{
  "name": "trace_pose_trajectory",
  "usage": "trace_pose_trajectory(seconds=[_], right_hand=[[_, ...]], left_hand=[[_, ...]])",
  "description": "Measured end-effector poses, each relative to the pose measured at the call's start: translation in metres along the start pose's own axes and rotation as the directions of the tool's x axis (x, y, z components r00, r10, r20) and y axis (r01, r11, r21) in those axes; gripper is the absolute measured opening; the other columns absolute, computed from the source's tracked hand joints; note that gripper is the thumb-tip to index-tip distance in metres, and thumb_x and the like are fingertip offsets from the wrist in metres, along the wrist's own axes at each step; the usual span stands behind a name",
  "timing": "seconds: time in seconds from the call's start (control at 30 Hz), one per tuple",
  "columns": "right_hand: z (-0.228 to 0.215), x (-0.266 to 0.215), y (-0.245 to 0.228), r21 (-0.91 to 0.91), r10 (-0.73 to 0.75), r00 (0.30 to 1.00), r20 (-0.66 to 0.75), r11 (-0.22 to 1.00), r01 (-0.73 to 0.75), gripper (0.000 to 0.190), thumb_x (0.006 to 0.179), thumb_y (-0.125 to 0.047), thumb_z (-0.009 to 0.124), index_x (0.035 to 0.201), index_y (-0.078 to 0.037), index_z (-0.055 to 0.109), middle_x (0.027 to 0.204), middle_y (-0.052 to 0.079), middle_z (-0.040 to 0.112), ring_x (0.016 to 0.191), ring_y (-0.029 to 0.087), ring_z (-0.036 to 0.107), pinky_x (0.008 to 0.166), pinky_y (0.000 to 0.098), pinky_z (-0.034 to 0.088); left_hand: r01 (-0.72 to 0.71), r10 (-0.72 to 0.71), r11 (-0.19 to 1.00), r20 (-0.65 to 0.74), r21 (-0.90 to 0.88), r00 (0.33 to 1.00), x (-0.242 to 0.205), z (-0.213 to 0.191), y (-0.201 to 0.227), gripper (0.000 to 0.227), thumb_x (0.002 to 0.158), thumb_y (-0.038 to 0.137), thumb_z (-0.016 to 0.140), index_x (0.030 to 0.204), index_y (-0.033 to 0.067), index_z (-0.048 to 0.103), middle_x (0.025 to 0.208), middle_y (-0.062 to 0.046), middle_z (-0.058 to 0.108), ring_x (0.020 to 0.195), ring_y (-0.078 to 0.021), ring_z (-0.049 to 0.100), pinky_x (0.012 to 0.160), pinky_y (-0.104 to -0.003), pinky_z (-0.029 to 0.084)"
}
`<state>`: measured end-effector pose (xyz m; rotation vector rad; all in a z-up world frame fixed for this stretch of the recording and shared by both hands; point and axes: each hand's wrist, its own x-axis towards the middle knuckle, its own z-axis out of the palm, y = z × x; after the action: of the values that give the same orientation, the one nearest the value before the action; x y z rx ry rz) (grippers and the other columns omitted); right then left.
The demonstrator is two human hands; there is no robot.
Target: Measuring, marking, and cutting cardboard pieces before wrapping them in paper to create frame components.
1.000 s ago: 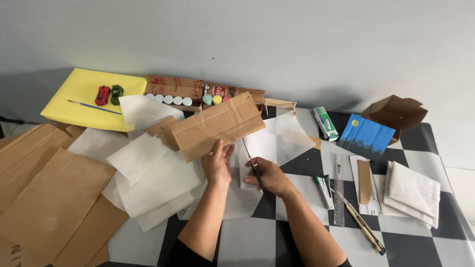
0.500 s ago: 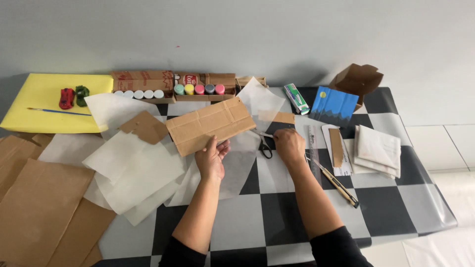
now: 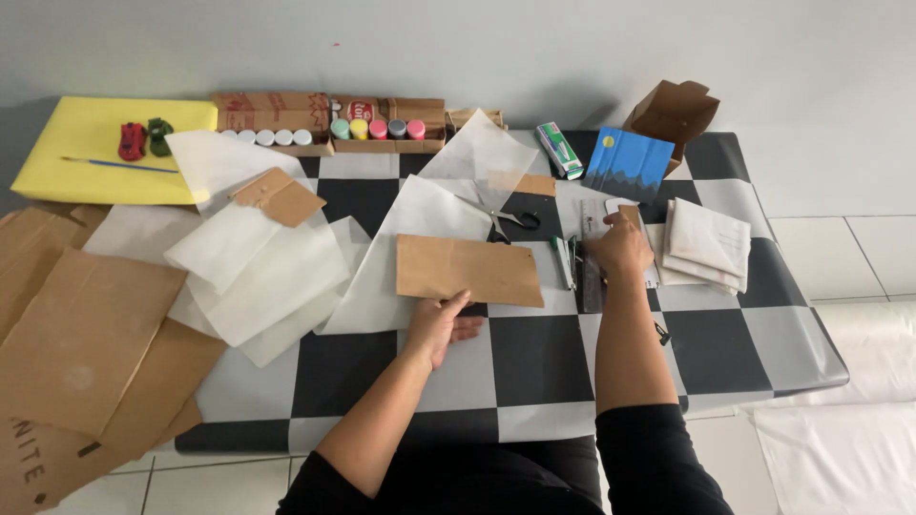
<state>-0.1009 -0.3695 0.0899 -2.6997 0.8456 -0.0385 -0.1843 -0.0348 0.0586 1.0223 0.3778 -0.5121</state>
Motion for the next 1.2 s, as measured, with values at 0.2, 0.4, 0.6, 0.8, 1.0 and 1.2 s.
trace_pose_trajectory(seconds=[0.2, 0.4, 0.6, 0.8, 1.0, 1.2], right_hand=[[0.035, 0.027, 0.013, 0.25, -0.158, 0.965, -0.21, 0.945, 0.209, 0.035, 0.073, -0.004, 0.076, 0.105, -0.017, 0.076, 0.081, 0.008, 0.071, 0.087, 0.033, 0.073, 0.078, 0.045, 0.057], [0.001, -0.048, -0.054, 0.444, -0.442, 0.892, -0.096, 0.783, 0.435, 0.024, 0.092, -0.023, 0.069, 0.114, -0.025, 0.078, 0.095, 0.008, 0.077, 0.09, 0.031, 0.074, 0.081, 0.0464, 0.057], [0.037, -0.123, -0.089, 0.274, -0.633, 0.769, 0.089, 0.758, 0.592, 0.02, 0.088, -0.006, 0.071, 0.106, -0.009, 0.08, 0.094, 0.015, 0.078, 0.09, 0.034, 0.075, 0.083, 0.0447, 0.06], [0.008, -0.12, -0.036, 0.289, -0.615, 0.785, -0.08, 0.739, 0.608, 0.028, 0.082, -0.014, 0.079, 0.11, -0.016, 0.079, 0.11, 0.007, 0.077, 0.106, 0.032, 0.07, 0.092, 0.0473, 0.058], [0.044, -0.129, 0.009, 0.004, -0.765, 0.637, -0.092, 0.64, 0.769, 0.02, 0.085, -0.045, 0.075, 0.102, -0.036, 0.078, 0.113, -0.013, 0.075, 0.115, 0.015, 0.063, 0.101, 0.0364, 0.043], [0.061, -0.118, 0.019, -0.036, -0.805, 0.58, -0.123, 0.588, 0.808, 0.021, 0.088, -0.032, 0.073, 0.11, -0.033, 0.076, 0.107, -0.011, 0.073, 0.106, 0.015, 0.066, 0.098, 0.036, 0.044]], left_hand=[[-0.11, 0.333, 0.698, -0.185, 0.708, 0.925, -0.031, -0.032, 0.031, 0.066, 0.084, 0.044, 0.078, 0.131, 0.0015, 0.062, 0.071, -0.015, 0.075, 0.045, -0.0272, 0.068, 0.033, -0.038, 0.056], [-0.303, 0.857, -0.15, 0.277, 0.941, 0.435, -0.013, -0.057, 0.037, 0.006, 0.086, 0.027, 0.075, 0.083, 0.0225, 0.073, 0.065, 0.007, 0.066, 0.066, -0.0155, 0.069, 0.065, -0.029, 0.058], [-0.401, 0.43, -0.281, 0.488, 0.872, 0.76, -0.009, -0.029, 0.03, 0.048, 0.093, 0.03, 0.067, 0.137, 0.0146, 0.062, 0.143, -0.015, 0.06, 0.141, -0.0415, 0.045, 0.117, -0.056, 0.032], [-0.393, 0.539, -0.356, 0.53, 0.848, 0.655, -0.027, -0.039, 0.024, 0.041, 0.088, 0.026, 0.072, 0.126, 0.0116, 0.07, 0.136, -0.014, 0.064, 0.135, -0.04, 0.052, 0.113, -0.056, 0.037], [-0.346, 0.735, -0.356, 0.489, 0.868, 0.47, -0.003, -0.065, -0.002, 0.049, 0.089, 0.032, 0.072, 0.13, 0.0057, 0.065, 0.135, -0.021, 0.062, 0.131, -0.0424, 0.054, 0.112, -0.058, 0.037], [-0.504, 0.89, -0.073, 0.284, 0.861, 0.356, -0.013, -0.061, 0.007, 0.054, 0.088, -0.006, 0.064, 0.141, -0.003, 0.051, 0.148, -0.031, 0.046, 0.125, -0.045, 0.057, 0.095, -0.044, 0.059]])
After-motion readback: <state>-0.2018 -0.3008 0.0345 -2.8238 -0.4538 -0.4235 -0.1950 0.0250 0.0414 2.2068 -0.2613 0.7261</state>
